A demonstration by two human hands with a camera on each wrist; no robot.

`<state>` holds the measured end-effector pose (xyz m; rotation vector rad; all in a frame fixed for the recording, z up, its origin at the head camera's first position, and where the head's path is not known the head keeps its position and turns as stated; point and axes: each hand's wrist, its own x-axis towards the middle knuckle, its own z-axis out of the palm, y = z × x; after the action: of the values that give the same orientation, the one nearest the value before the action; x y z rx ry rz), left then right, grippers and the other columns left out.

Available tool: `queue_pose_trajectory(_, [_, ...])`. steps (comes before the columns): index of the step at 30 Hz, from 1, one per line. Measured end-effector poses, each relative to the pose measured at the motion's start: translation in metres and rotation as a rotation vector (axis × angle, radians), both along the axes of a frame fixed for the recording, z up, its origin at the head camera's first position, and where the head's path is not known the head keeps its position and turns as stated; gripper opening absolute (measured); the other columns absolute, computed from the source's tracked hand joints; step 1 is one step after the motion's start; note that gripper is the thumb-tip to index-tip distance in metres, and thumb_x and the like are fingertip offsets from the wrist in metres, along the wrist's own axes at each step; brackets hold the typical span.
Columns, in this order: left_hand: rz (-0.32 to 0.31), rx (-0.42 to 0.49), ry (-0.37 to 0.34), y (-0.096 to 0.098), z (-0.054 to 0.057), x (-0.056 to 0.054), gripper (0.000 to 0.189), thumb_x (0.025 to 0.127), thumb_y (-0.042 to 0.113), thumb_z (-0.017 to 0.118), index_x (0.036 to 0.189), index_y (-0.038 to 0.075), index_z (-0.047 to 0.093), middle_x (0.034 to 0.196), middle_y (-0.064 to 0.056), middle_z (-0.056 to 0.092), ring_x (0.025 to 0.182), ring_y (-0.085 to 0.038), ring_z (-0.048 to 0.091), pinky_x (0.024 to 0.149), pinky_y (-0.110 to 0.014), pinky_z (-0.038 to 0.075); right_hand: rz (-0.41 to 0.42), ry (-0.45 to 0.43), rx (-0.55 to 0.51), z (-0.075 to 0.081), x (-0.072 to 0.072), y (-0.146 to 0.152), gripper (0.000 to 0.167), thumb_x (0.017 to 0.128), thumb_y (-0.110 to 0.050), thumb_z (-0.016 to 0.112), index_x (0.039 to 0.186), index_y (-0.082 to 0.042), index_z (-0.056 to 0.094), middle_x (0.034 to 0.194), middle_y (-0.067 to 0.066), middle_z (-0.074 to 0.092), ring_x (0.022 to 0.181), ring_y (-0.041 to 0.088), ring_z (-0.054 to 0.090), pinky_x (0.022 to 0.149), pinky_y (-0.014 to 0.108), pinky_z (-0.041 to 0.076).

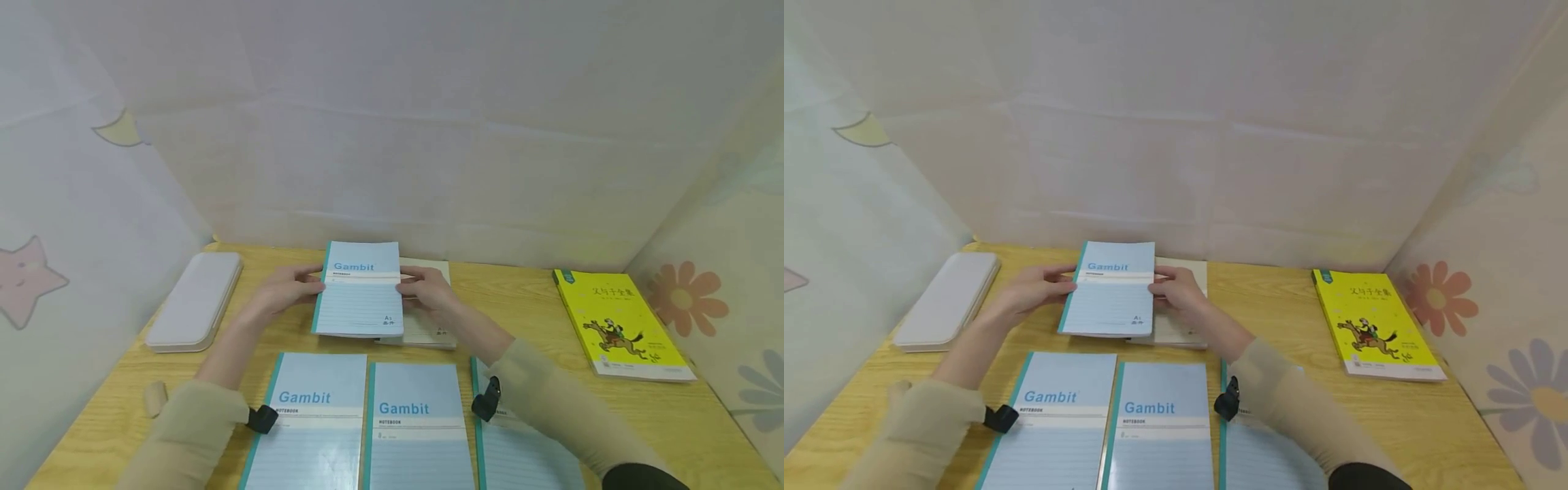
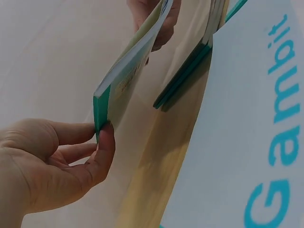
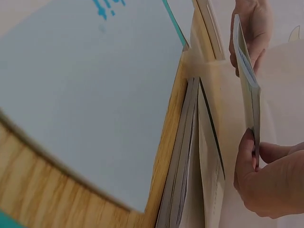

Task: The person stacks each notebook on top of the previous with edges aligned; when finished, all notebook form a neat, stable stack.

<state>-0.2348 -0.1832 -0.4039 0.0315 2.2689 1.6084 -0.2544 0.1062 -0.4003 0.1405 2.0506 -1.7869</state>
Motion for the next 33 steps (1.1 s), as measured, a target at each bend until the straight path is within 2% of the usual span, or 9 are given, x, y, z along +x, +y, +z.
queue_pose_trajectory(6, [-0.017, -0.051, 0.024, 0.030, 0.000, -0.010, 0.064, 0.103, 0.011, 0.059, 0.160, 0.001, 0.031, 0.133, -0.023, 0.059, 0.095, -0.016, 0.068, 0.103, -0.044, 0.057, -0.014, 0.021, 0.030, 0.000, -0.007, 0.024, 0.057, 0.098, -0.002, 0.065, 0.152, -0.011, 0.051, 0.135, 0.019, 0.064, 0.098, 0.018, 0.071, 0.083, 0.026, 0.062])
queue_pose_trajectory(10, [-0.015, -0.050, 0.017, 0.046, -0.003, -0.013, 0.063, 0.103, 0.009, 0.059, 0.160, 0.002, 0.033, 0.129, -0.021, 0.060, 0.091, -0.018, 0.065, 0.101, -0.045, 0.057, -0.037, 0.009, 0.081, -0.001, -0.011, 0.039, 0.057, 0.097, -0.003, 0.067, 0.152, -0.012, 0.052, 0.134, 0.017, 0.064, 0.097, 0.016, 0.069, 0.081, 0.024, 0.061])
queue_pose_trajectory(15, [-0.036, -0.059, 0.028, 0.061, -0.005, -0.013, 0.062, 0.104, 0.010, 0.058, 0.160, 0.004, 0.033, 0.123, -0.017, 0.059, 0.094, -0.024, 0.064, 0.100, -0.043, 0.057, -0.020, 0.023, 0.147, -0.001, -0.013, 0.055, 0.057, 0.097, -0.005, 0.069, 0.151, -0.012, 0.053, 0.130, 0.015, 0.063, 0.099, 0.018, 0.067, 0.093, 0.031, 0.061])
queue_pose_trajectory(18, [-0.032, -0.075, 0.037, 0.070, -0.005, -0.015, 0.061, 0.104, 0.011, 0.059, 0.159, 0.005, 0.036, 0.120, -0.016, 0.059, 0.092, -0.026, 0.065, 0.096, -0.042, 0.058, -0.004, 0.036, 0.159, -0.002, -0.013, 0.063, 0.059, 0.097, -0.005, 0.068, 0.152, -0.010, 0.050, 0.129, 0.016, 0.063, 0.097, 0.017, 0.067, 0.094, 0.032, 0.060])
queue_pose_trajectory(24, [-0.019, -0.124, 0.048, 0.085, -0.008, -0.021, 0.061, 0.101, 0.013, 0.064, 0.157, 0.007, 0.041, 0.118, -0.016, 0.061, 0.086, -0.021, 0.065, 0.091, -0.037, 0.060, -0.002, 0.035, 0.183, -0.009, -0.016, 0.076, 0.061, 0.098, -0.005, 0.067, 0.154, -0.010, 0.047, 0.136, 0.020, 0.061, 0.096, 0.015, 0.068, 0.099, 0.035, 0.059])
queue_pose_trajectory(28, [-0.017, -0.131, 0.043, 0.091, -0.013, -0.024, 0.061, 0.100, 0.013, 0.066, 0.156, 0.006, 0.043, 0.116, -0.015, 0.059, 0.085, -0.019, 0.063, 0.091, -0.037, 0.060, -0.007, 0.024, 0.202, -0.012, -0.019, 0.081, 0.060, 0.097, -0.005, 0.069, 0.153, -0.010, 0.049, 0.137, 0.019, 0.061, 0.097, 0.014, 0.068, 0.094, 0.031, 0.061])
queue_pose_trajectory(33, [-0.013, -0.142, 0.031, 0.095, -0.019, -0.026, 0.061, 0.100, 0.013, 0.067, 0.156, 0.006, 0.044, 0.116, -0.014, 0.059, 0.085, -0.016, 0.061, 0.084, -0.028, 0.060, 0.007, 0.023, 0.230, -0.013, -0.020, 0.084, 0.059, 0.097, -0.007, 0.069, 0.153, -0.010, 0.050, 0.138, 0.019, 0.062, 0.098, 0.014, 0.068, 0.095, 0.031, 0.061])
